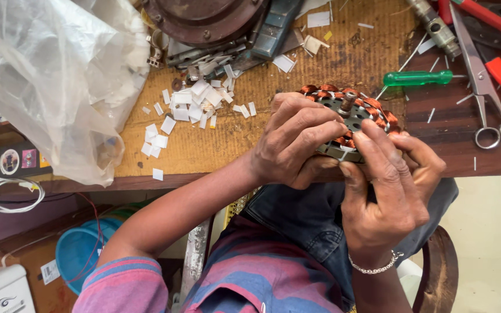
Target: The person inserts small white insulating pieces into the slots of a copper-wound rotor using a green-handled screwdriver and their fingers. They repeatedly pick up insulators from the table, place them into the rotor, and adjust the rotor's position to access different slots.
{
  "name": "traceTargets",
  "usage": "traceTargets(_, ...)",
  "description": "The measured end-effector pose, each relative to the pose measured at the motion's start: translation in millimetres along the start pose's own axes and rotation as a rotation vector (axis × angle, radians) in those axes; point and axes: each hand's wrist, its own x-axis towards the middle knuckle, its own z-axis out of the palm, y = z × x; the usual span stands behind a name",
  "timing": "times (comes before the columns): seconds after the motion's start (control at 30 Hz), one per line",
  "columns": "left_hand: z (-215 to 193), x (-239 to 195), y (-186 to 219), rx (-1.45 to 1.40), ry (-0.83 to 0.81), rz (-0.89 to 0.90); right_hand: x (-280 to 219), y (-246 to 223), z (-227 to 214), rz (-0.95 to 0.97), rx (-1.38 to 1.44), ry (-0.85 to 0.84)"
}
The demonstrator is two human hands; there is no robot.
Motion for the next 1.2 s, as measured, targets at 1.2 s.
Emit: traceTargets(1.2,-45.4,24.0,23.1,0.083,-0.319,-0.078,6.2,39.1,0.6,0.016,0.341,-0.039)
